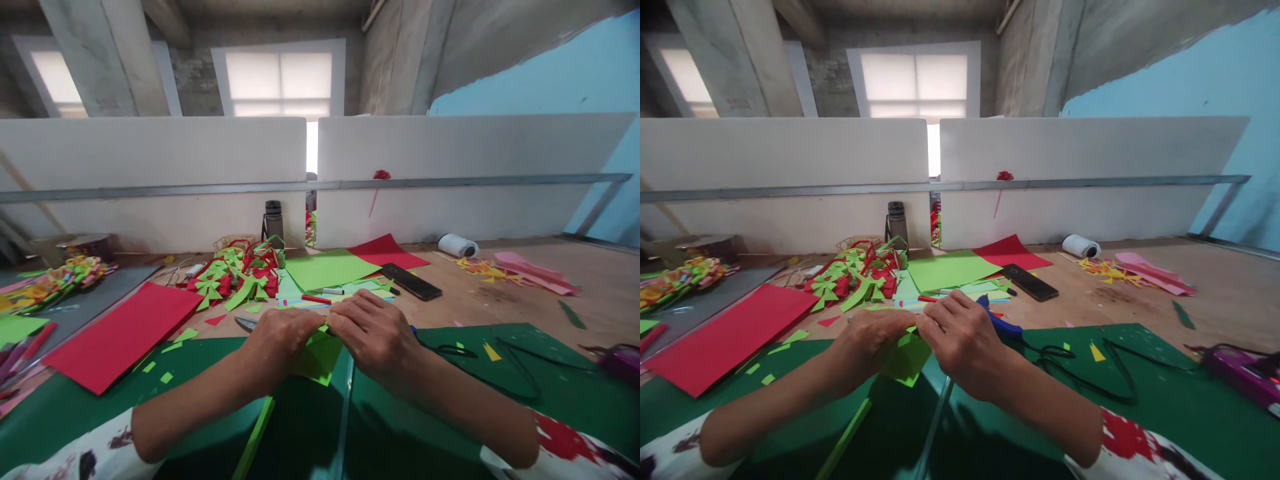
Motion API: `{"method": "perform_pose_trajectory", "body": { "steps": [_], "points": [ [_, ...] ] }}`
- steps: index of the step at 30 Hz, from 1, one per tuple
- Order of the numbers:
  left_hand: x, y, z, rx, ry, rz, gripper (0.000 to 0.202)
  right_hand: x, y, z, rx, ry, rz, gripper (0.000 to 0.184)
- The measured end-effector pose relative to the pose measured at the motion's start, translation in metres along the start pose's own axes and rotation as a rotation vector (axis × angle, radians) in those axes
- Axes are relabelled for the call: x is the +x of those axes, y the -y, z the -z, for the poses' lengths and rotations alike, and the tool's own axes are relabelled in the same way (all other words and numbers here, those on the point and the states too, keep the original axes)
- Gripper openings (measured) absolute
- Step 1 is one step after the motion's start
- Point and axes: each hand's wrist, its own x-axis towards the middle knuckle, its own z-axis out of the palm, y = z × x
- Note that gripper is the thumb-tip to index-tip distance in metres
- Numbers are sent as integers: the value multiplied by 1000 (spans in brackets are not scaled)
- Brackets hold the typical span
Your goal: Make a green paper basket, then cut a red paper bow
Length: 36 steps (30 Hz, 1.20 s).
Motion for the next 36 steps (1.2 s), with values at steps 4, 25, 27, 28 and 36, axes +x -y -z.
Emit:
{"method": "perform_pose_trajectory", "body": {
  "steps": [4, 25, 27, 28, 36],
  "points": [
    [-4, 1, 4, 53, -70, -47, 18, 4, 0, 2, -85, -10, 87, 22],
    [-68, -2, -6, 477, -382, -367, 26, 5, 44, -14, 54, -103, 216, 31],
    [-68, -1, -7, 461, -367, -351, 26, 4, 46, -15, 57, -93, 208, 30],
    [-68, 0, -7, 449, -364, -345, 26, 3, 47, -16, 55, -82, 205, 30],
    [-70, 11, -4, 398, -393, -302, 23, 6, 46, -18, 54, -67, 187, 28]
  ]
}}
